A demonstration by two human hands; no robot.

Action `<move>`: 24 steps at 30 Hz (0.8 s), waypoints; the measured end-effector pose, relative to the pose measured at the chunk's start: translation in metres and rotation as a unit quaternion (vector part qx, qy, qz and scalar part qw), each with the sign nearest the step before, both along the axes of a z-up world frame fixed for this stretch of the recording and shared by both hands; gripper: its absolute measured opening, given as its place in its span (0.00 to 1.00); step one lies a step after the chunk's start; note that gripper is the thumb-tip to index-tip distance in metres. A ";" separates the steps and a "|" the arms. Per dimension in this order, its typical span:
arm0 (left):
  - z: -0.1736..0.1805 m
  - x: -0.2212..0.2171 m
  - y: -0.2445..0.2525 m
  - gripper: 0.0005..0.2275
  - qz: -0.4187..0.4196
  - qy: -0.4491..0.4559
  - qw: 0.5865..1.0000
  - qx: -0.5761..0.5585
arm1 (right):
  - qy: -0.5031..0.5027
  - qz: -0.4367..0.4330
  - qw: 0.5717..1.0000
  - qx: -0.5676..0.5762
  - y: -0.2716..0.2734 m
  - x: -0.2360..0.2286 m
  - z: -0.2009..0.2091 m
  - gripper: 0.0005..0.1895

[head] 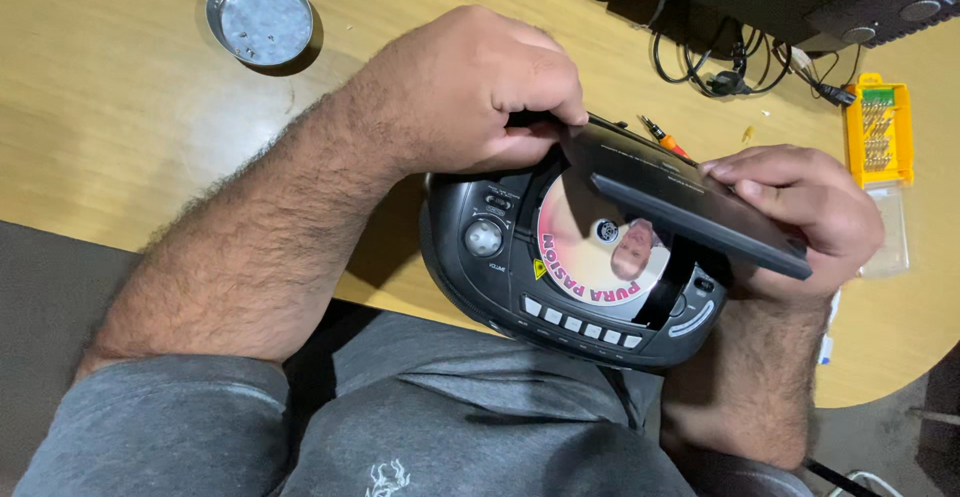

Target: The person places a CD into a portable CD player, closes the lid, and presses buttons on the front panel. They then open the lid again to remove the CD and close the lid once more.

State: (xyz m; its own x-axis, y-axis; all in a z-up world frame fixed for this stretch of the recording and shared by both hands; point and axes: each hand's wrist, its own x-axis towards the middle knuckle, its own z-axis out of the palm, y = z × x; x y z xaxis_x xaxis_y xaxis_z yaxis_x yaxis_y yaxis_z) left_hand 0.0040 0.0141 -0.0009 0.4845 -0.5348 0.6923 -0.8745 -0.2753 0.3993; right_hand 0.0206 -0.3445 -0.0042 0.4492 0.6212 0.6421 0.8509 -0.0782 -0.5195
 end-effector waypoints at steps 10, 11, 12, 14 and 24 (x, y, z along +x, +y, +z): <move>0.008 -0.004 -0.003 0.10 0.001 -0.007 0.998 0.059 | 0.037 -0.067 0.997 0.016 0.008 -0.015 0.005 0.05; 0.011 -0.006 -0.004 0.07 0.040 -0.004 0.992 0.118 | 0.027 -0.058 0.998 -0.001 0.009 -0.015 0.008 0.06; 0.013 -0.008 -0.006 0.06 0.079 -0.002 0.981 0.176 | 0.017 -0.049 0.998 -0.017 0.009 -0.015 0.012 0.06; 0.011 -0.006 -0.005 0.06 0.057 -0.030 0.986 0.153 | 0.023 -0.052 0.998 -0.015 0.008 -0.015 0.010 0.06; 0.022 -0.010 -0.004 0.11 0.035 0.000 0.990 0.133 | 0.031 -0.017 0.999 0.038 0.013 -0.014 0.009 0.09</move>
